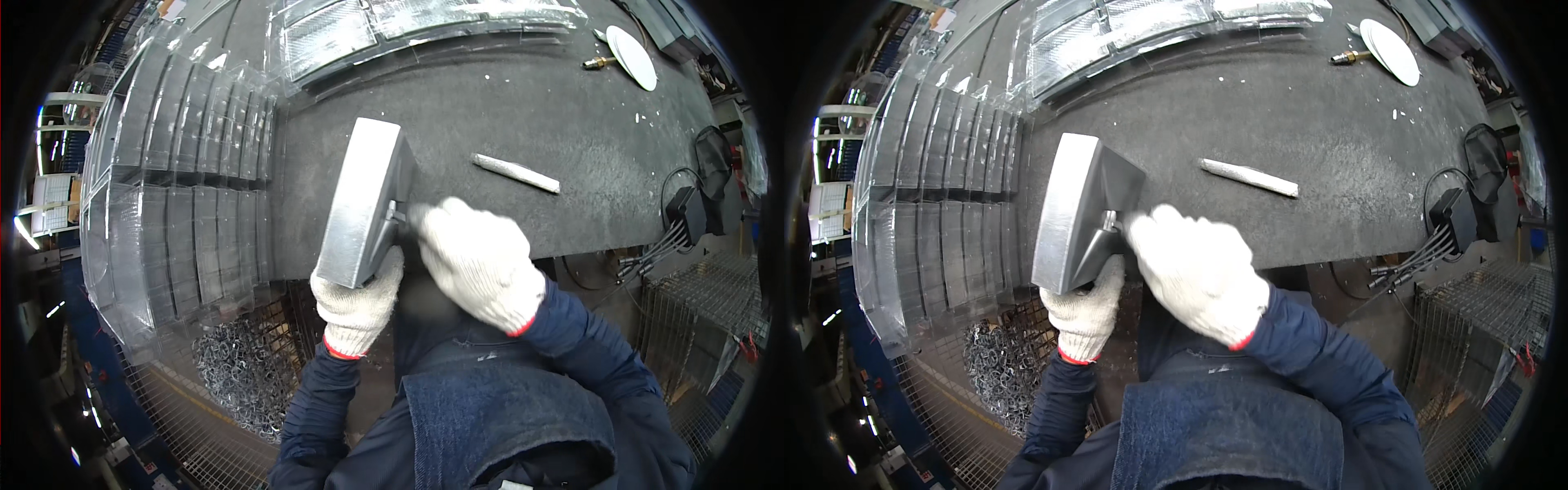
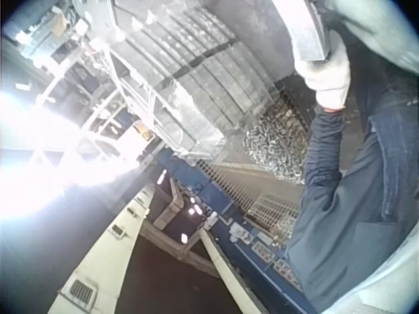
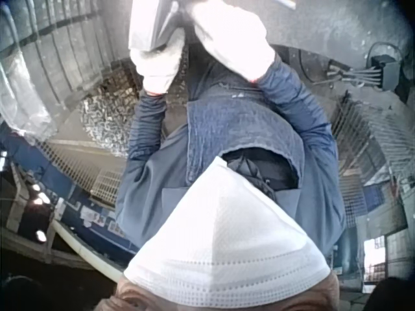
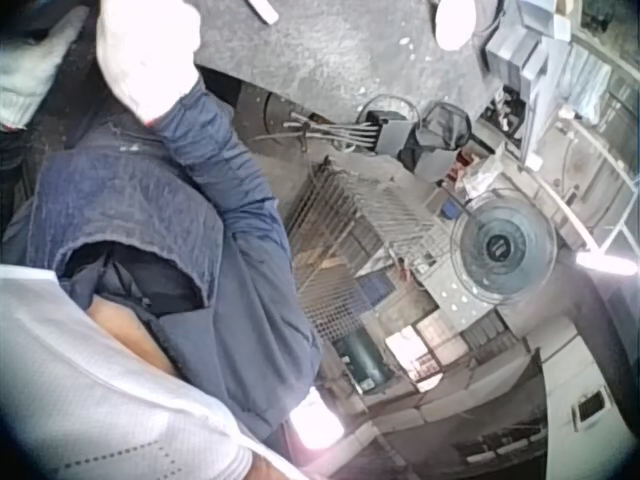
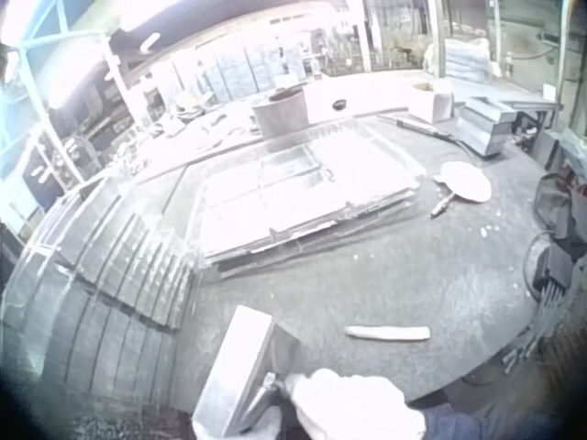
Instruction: The person files the edges and inner surfaces of a square metal part with a file.
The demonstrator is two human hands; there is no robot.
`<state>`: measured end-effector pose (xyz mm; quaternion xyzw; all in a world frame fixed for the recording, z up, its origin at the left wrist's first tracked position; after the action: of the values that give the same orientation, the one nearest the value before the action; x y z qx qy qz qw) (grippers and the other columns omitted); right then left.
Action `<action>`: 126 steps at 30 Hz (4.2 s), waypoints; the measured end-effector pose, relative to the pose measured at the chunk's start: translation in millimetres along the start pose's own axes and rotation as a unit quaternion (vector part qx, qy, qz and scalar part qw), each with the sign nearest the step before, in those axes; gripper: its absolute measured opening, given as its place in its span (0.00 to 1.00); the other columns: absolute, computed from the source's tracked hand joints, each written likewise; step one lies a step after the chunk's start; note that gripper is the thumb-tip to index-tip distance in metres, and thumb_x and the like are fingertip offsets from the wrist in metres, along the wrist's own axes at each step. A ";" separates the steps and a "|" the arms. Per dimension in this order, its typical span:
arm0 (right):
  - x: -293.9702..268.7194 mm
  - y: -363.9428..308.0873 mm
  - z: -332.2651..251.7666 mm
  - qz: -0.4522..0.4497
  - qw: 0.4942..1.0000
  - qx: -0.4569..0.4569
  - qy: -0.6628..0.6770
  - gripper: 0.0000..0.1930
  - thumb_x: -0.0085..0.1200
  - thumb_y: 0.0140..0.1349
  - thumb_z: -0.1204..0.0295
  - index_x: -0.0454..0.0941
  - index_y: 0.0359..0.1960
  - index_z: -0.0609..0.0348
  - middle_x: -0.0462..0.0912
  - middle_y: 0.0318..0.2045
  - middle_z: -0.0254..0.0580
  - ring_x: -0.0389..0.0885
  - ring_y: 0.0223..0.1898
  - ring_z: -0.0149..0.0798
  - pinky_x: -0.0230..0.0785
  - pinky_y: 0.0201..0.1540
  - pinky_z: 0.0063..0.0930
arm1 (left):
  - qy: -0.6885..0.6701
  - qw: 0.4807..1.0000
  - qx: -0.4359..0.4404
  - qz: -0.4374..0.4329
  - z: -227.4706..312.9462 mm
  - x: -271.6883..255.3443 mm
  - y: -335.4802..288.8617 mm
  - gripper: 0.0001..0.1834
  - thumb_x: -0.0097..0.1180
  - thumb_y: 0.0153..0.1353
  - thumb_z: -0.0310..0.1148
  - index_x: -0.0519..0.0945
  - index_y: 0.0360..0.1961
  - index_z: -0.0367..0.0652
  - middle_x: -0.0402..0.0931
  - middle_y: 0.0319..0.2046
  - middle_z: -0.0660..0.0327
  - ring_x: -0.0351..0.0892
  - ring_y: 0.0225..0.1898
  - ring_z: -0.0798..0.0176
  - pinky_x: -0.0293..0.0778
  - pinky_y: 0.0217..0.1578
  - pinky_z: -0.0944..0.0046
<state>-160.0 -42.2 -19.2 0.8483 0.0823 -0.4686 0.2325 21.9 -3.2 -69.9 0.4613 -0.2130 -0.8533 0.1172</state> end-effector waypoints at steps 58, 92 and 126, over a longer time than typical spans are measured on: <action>-27.7 -5.2 25.0 0.040 0.994 -0.028 0.101 0.07 0.63 0.71 0.73 0.83 0.48 0.57 0.82 0.33 0.48 0.88 0.34 0.54 0.82 0.39 0.43 | -0.160 0.968 -0.179 -0.066 0.4 -26.8 41.9 0.33 0.80 0.57 0.24 0.83 0.64 0.33 0.91 0.50 0.47 0.93 0.46 0.56 0.87 0.51 0.56; -19.3 -0.9 7.6 -0.080 0.997 0.005 0.020 0.22 0.55 0.73 0.72 0.78 0.68 0.46 0.86 0.35 0.48 0.92 0.31 0.54 0.86 0.33 0.51 | -0.214 0.941 -0.134 -0.227 37.5 -39.4 158.0 0.36 0.68 0.71 0.34 0.76 0.74 0.23 0.87 0.62 0.39 0.88 0.62 0.54 0.80 0.66 0.57; 9.5 4.7 -10.5 -0.052 0.998 0.029 -0.024 0.26 0.64 0.70 0.70 0.81 0.70 0.49 0.83 0.34 0.42 0.90 0.32 0.46 0.83 0.35 0.43 | -0.214 0.947 -0.110 -0.212 44.1 -27.9 149.3 0.37 0.72 0.70 0.40 0.79 0.71 0.23 0.90 0.53 0.40 0.91 0.53 0.55 0.83 0.59 0.58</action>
<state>-145.2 -42.1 -20.9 0.8377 0.1068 -0.5025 0.1851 0.8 -112.5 42.5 0.2869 -0.0354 -0.9552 -0.0643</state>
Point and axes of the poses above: each hand's wrist, its own y-axis towards the middle knuckle, its own x-axis out of the palm, z = x × y, the point moved 8 cm from there along y, towards the middle knuckle
